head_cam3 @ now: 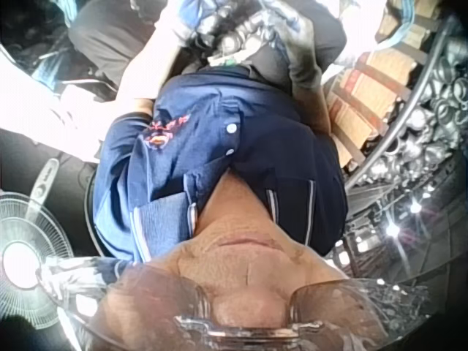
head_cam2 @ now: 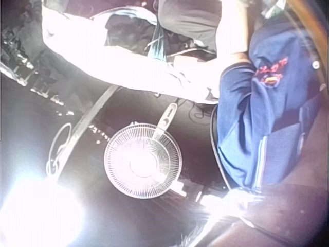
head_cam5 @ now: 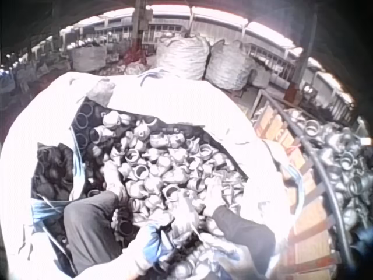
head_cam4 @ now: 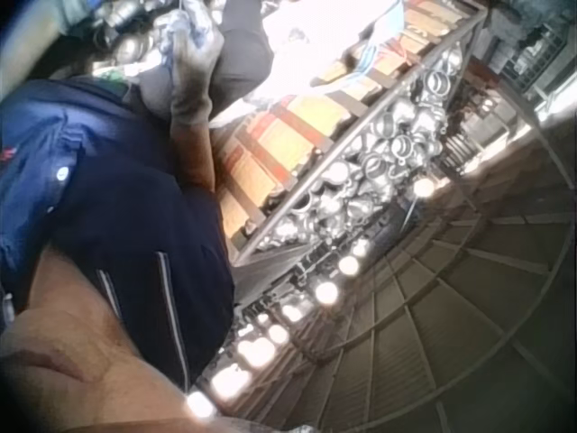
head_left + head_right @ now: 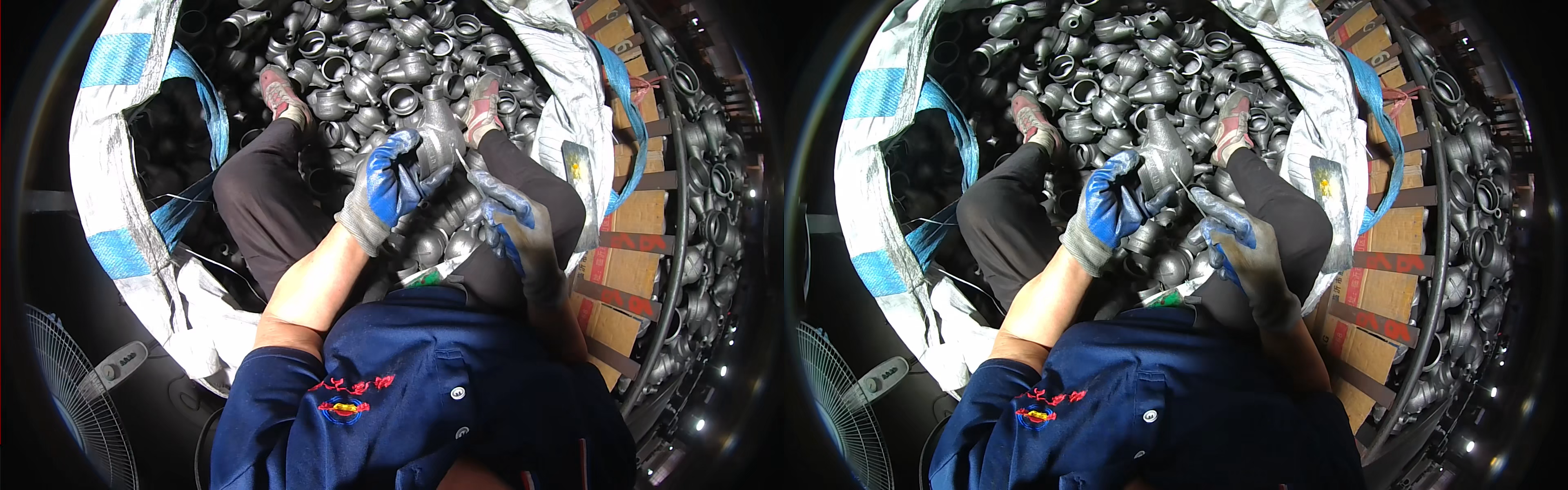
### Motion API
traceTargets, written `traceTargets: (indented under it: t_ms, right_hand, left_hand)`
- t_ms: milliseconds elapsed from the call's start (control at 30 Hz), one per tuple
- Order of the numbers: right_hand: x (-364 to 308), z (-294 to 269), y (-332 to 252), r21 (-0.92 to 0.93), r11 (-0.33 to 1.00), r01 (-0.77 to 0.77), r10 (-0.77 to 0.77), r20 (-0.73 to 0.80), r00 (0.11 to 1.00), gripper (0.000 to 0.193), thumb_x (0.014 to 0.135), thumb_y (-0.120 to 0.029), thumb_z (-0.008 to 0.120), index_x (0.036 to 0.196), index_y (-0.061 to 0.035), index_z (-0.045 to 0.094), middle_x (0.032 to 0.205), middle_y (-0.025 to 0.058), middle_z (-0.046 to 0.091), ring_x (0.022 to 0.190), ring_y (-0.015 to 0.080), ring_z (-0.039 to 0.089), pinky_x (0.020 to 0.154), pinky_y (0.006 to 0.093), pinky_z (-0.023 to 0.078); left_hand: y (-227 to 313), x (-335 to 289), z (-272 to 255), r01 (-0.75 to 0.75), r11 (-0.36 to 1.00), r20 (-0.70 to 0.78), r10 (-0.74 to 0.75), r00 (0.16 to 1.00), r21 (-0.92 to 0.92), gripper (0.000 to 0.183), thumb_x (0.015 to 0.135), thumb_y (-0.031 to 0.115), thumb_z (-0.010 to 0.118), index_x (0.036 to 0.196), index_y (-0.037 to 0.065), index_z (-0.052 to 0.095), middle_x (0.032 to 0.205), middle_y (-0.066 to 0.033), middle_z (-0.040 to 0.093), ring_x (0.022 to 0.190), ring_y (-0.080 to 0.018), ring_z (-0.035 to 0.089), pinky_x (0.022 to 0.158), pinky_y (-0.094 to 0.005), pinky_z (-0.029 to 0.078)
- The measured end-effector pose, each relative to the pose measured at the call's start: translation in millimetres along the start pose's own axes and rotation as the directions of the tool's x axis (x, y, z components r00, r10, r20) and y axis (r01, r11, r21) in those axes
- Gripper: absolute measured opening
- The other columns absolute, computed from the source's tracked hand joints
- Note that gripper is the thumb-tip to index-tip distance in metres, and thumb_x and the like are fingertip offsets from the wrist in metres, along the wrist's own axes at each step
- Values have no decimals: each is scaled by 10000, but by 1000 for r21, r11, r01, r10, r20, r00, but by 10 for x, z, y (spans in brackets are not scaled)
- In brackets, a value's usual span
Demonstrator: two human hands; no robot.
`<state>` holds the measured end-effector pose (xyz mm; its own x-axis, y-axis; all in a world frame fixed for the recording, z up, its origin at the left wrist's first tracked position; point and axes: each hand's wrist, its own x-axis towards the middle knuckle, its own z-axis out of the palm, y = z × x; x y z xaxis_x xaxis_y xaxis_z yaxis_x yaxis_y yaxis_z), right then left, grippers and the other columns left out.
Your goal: Manually deburring and inspecting metal castings using a handheld scraper while sitting at a bulk storage bag.
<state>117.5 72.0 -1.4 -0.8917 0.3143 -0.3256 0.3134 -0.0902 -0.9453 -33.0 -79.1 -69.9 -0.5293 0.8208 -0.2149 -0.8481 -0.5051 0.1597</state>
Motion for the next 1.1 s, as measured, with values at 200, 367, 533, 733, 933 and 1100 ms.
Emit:
traceTargets:
  t_ms: [200,367,533,733,933,1100]
  right_hand:
    - [-1,34,47,-40,997,-64,62,-49,997,386,844,7,559,1231,3,560,906,34,647,703,30,558,606,171,457]
    - [3,102,57,-41,999,32,-35,-55,998,398,839,47,543,1236,24,546,1117,87,627,881,84,606,757,203,487]
    - [15,95,8,-44,989,139,-141,-58,988,406,835,60,544,1241,48,531,1175,104,606,927,104,608,811,221,486]
    - [8,111,29,-72,987,144,-147,-41,988,406,826,73,551,1231,49,539,1159,110,612,927,110,608,811,232,494]
    - [101,76,66,-403,854,330,-360,1,933,377,823,67,563,1197,20,579,1170,133,610,917,126,621,821,244,500]
    - [91,108,15,-102,957,270,-271,1,962,425,814,70,566,1237,49,531,1226,146,583,1053,165,594,899,267,471]
  left_hand:
    - [-32,-10,22,-2,1000,-46,3,999,19,87,887,124,538,941,138,605,966,15,626,1058,-203,584,948,-525,445]
    - [-33,-12,35,5,1000,83,-4,997,-10,173,884,93,536,1049,71,584,1115,-55,607,1106,-258,564,1034,-562,369]
    - [-53,-20,94,-26,999,119,21,993,41,377,890,27,486,1263,-29,468,1233,-153,549,1135,-279,555,973,-449,481]
    - [-19,-78,128,-53,980,101,34,994,193,363,872,-47,499,1234,-21,501,1144,-143,605,1001,-254,627,877,-360,540]
    - [-32,-134,171,30,944,1,-32,999,328,368,826,-43,621,1183,1,543,1022,-81,642,884,-156,646,735,-261,539]
    - [-62,-146,246,-73,896,44,60,997,439,374,829,-61,602,1192,-5,534,1063,-79,630,960,-162,626,823,-273,530]
